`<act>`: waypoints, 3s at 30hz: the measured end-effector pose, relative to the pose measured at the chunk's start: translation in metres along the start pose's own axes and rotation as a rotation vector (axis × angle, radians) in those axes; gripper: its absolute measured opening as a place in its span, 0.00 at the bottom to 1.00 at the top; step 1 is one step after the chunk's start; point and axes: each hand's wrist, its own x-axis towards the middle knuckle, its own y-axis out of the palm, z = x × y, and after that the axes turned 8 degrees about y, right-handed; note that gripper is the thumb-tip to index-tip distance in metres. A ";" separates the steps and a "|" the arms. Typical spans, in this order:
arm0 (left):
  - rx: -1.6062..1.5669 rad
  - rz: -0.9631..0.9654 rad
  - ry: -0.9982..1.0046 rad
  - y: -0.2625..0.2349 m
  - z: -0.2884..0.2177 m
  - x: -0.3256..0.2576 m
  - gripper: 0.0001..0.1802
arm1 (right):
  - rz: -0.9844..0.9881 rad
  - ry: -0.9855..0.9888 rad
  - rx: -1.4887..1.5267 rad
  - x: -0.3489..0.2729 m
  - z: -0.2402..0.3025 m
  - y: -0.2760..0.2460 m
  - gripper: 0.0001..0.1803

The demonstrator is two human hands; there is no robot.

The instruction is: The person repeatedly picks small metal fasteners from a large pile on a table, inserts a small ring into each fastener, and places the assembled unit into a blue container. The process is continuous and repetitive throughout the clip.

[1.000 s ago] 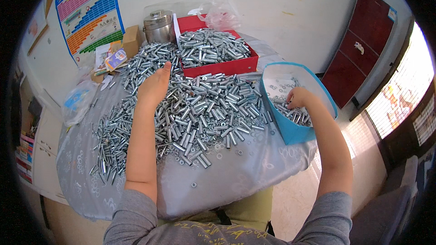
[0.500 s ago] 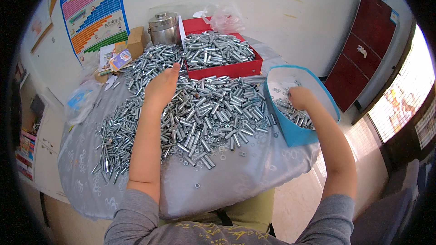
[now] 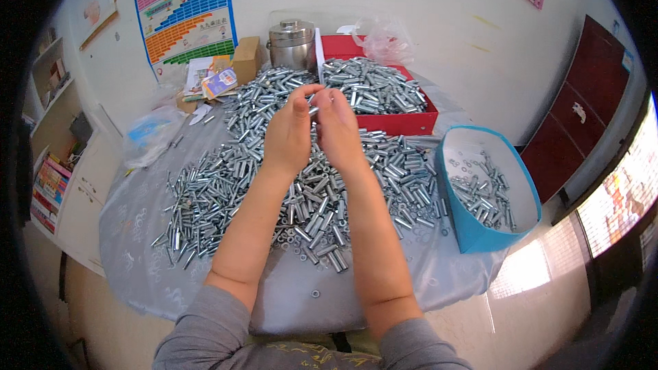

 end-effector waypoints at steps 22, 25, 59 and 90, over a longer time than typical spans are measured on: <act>0.070 -0.047 -0.053 0.001 0.018 0.000 0.35 | 0.225 0.348 -0.107 0.006 -0.001 -0.032 0.18; 0.080 -0.096 -0.032 0.003 0.023 -0.002 0.36 | 0.292 0.404 -0.022 0.002 0.005 -0.032 0.20; 0.100 -0.171 -0.070 0.006 0.031 -0.002 0.34 | 0.323 0.336 -0.072 0.005 0.004 -0.031 0.17; 0.231 -0.057 -0.135 0.012 0.038 -0.003 0.31 | -0.263 0.142 -0.952 0.020 -0.022 -0.061 0.24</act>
